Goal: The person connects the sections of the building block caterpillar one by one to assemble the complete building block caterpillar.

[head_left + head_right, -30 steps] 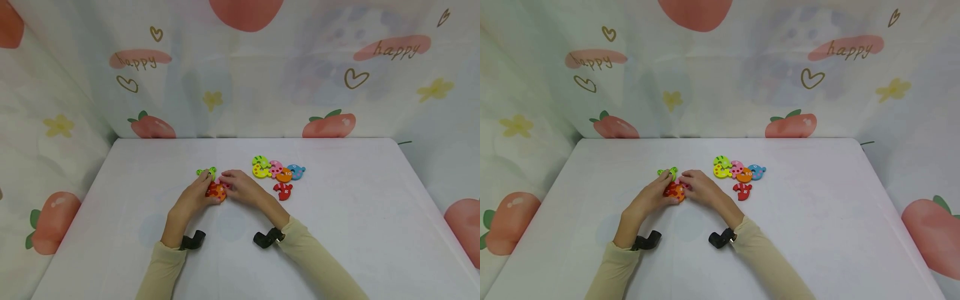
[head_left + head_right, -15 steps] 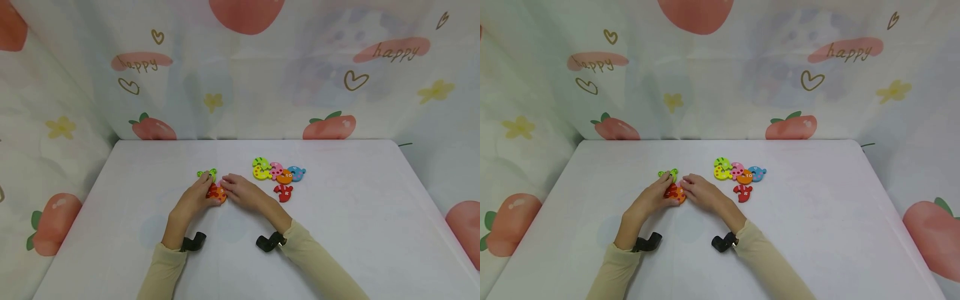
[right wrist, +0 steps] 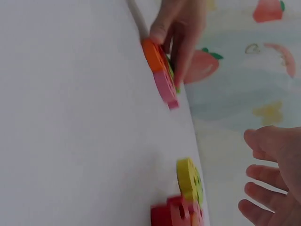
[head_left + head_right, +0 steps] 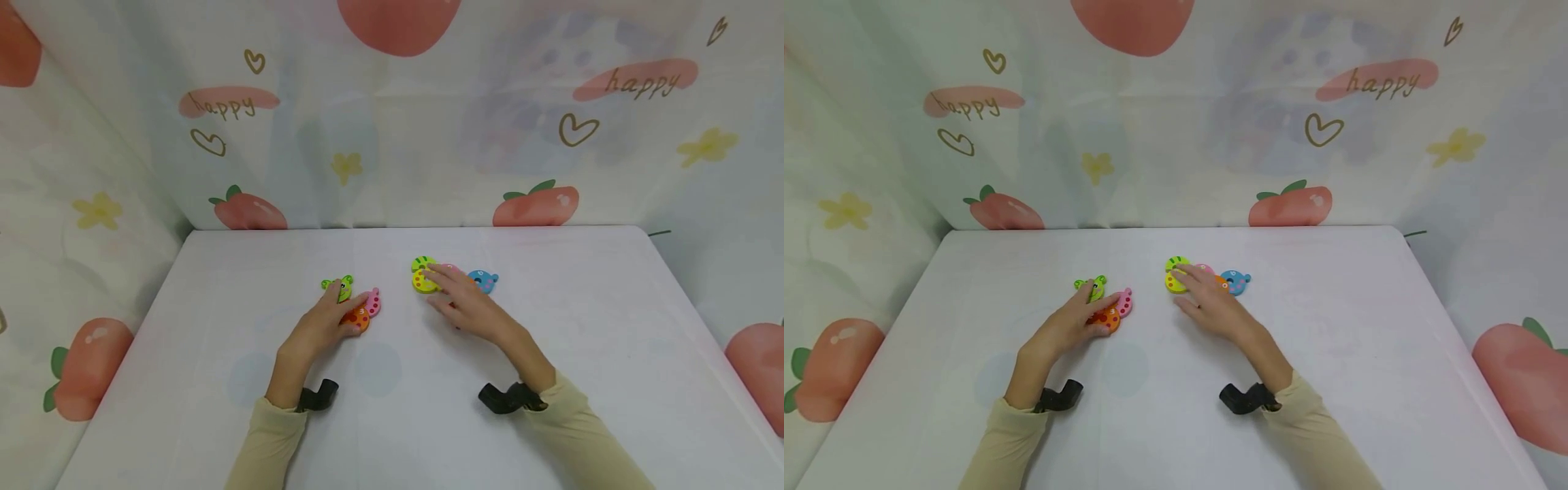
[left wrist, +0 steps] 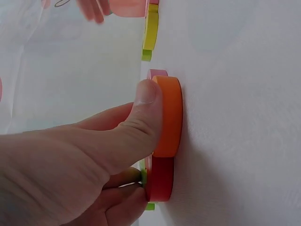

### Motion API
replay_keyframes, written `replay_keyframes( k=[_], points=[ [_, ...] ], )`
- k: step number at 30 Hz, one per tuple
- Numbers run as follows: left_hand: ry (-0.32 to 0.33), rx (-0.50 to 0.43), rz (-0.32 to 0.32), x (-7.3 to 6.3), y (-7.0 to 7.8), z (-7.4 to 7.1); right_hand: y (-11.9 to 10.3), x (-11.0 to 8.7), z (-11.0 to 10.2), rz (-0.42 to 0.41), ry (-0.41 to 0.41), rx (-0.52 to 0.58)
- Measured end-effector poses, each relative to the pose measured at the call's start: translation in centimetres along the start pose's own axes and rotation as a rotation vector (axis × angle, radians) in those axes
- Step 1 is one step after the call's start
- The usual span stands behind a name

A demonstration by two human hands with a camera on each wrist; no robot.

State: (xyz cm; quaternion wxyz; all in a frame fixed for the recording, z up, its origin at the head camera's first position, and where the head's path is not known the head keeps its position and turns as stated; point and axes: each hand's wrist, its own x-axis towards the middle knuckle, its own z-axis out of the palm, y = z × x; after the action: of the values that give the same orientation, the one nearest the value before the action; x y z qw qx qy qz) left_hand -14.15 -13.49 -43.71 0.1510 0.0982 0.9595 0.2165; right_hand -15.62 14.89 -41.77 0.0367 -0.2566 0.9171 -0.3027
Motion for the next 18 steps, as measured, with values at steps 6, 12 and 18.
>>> replay_keyframes(
  k=[6,12,18],
  points=[
    [-0.007,0.028,-0.010,-0.1,0.3,0.1,3.6,-2.8,-3.2,0.085,0.119,-0.026],
    [-0.024,0.013,-0.029,-0.1,0.8,-0.2,5.5,-3.7,-3.6,0.092,0.144,-0.013],
    [0.031,0.075,-0.003,0.3,1.5,0.0,5.3,-1.8,-2.7,0.139,0.079,0.052]
  ],
)
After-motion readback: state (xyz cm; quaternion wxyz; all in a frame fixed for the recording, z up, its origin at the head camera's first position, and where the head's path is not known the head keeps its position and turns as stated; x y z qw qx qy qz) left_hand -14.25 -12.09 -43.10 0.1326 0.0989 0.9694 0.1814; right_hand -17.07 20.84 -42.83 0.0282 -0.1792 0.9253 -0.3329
